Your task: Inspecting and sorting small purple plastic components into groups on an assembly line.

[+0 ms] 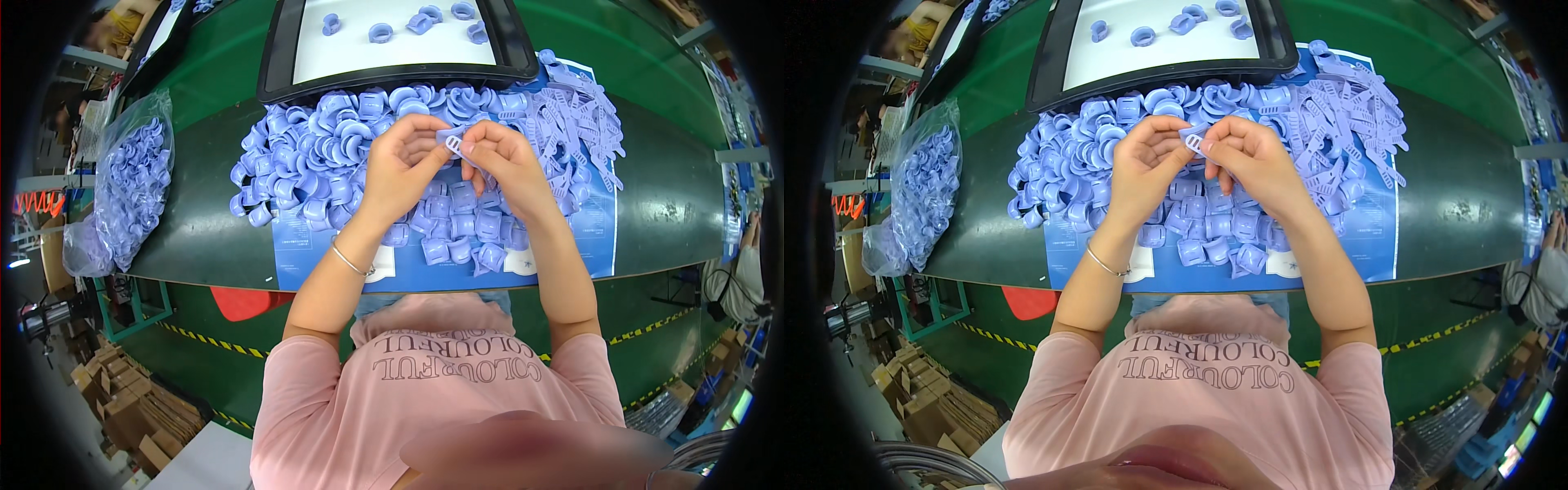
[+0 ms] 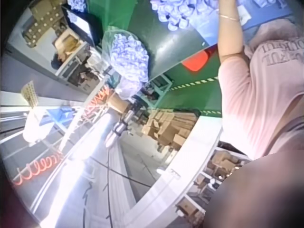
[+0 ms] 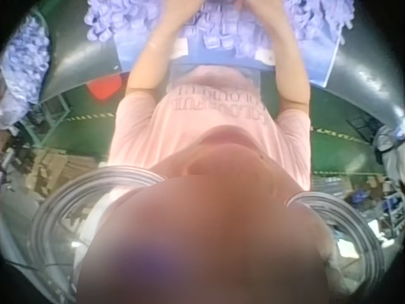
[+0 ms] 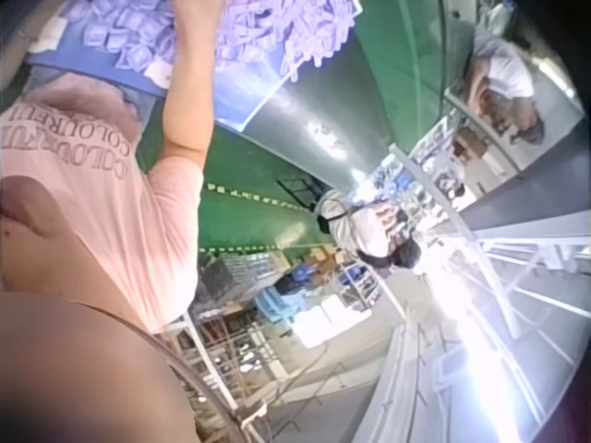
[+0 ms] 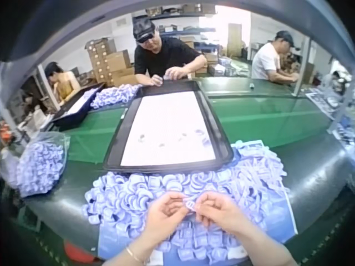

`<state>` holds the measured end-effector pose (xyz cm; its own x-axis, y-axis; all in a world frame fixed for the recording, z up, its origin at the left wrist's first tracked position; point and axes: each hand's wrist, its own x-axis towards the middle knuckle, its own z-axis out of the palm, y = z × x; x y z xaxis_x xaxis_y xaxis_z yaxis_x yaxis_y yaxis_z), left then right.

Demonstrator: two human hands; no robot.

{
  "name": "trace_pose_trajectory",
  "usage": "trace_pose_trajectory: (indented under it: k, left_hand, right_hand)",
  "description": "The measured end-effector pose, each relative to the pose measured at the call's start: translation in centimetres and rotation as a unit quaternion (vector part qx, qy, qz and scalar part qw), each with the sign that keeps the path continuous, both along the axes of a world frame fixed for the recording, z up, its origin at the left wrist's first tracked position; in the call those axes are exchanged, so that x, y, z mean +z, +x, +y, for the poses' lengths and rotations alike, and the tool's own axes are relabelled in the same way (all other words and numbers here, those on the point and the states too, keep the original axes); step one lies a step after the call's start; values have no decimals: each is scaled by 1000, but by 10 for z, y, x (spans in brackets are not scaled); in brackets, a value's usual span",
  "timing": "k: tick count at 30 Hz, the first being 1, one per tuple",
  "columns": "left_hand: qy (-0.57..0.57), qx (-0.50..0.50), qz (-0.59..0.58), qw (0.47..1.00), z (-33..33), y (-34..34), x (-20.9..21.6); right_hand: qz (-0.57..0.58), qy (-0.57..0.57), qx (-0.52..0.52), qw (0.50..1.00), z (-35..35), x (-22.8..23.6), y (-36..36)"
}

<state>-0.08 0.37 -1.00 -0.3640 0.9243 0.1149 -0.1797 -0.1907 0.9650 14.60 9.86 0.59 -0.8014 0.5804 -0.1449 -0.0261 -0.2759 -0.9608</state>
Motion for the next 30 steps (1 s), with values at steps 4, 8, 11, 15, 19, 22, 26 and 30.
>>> trace_pose_trajectory:
  k: [4,8,11,15,19,22,26,30]
  left_hand:
    - [-8,1,1,1000,0,1,2]
    - [-8,5,7,1000,-1,1,2]
    - [7,9,16,1000,-1,3,5]
    - [-26,17,-48,998,-3,-4,5]
    - [-14,3,-36,999,-3,-5,4]
    - [-21,-1,-41,999,-3,-5,4]
    - [-16,16,-41,999,-2,-4,5]
    - [-13,-1,-25,1000,-2,-3,4]
  right_hand:
    - [15,-4,-16,1000,2,1,2]
    - [18,-9,-33,999,3,3,1]
    - [16,-6,-31,999,3,1,2]
    - [16,26,-42,999,-1,4,1]
    - [0,128,-38,991,-7,5,-1]
    - [7,178,-35,983,-5,-1,-1]
    - [29,127,-25,991,-4,1,0]
    - [27,131,-26,991,-4,2,0]
